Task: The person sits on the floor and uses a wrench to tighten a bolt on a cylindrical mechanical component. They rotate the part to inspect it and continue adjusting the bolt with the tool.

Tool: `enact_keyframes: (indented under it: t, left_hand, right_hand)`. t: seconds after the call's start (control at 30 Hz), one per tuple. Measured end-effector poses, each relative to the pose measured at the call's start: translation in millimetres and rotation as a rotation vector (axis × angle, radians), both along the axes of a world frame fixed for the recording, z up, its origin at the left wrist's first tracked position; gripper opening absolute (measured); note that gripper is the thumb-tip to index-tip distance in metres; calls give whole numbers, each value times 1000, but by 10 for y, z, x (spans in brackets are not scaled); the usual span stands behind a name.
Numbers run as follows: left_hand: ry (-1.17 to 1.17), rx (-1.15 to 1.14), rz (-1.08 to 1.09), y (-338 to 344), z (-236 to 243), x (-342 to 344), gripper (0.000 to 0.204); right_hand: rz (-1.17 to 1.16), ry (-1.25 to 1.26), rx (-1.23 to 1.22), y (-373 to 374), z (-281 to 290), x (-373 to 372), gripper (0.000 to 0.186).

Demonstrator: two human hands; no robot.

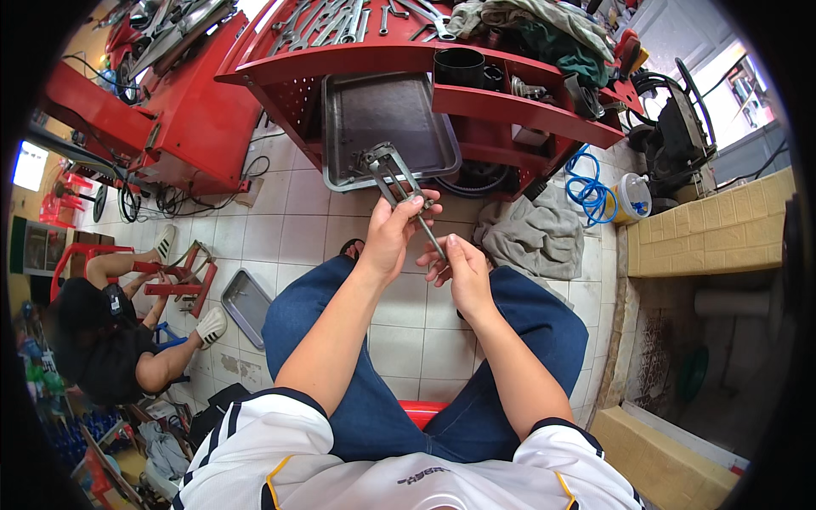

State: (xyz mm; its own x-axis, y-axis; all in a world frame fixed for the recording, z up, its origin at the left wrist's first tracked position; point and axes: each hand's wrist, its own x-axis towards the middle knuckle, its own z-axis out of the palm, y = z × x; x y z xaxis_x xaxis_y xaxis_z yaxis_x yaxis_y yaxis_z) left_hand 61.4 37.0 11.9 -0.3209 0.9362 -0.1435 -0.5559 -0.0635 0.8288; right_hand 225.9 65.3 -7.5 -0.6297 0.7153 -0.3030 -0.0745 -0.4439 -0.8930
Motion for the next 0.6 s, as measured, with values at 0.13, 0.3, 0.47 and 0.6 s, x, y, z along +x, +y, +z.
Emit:
enact_keyframes:
  t: [0.13,0.3,0.47,0.6]
  left_hand:
    - [-10,2,-4,20,-15,13,30]
    - [-12,-7,-28,4,4,31,29]
    - [-15,-6,-12,4,10,39,29]
    - [-30,-8,-23,3,18,45,28]
  right_hand:
    - [-141,-167,480,-128,-44,-110,37]
    - [-77,65,-32,-14,-131,3,24]
    - [-147,-126,332,-117,-26,-90,28]
    - [-86,22,114,-107,-121,-20,34]
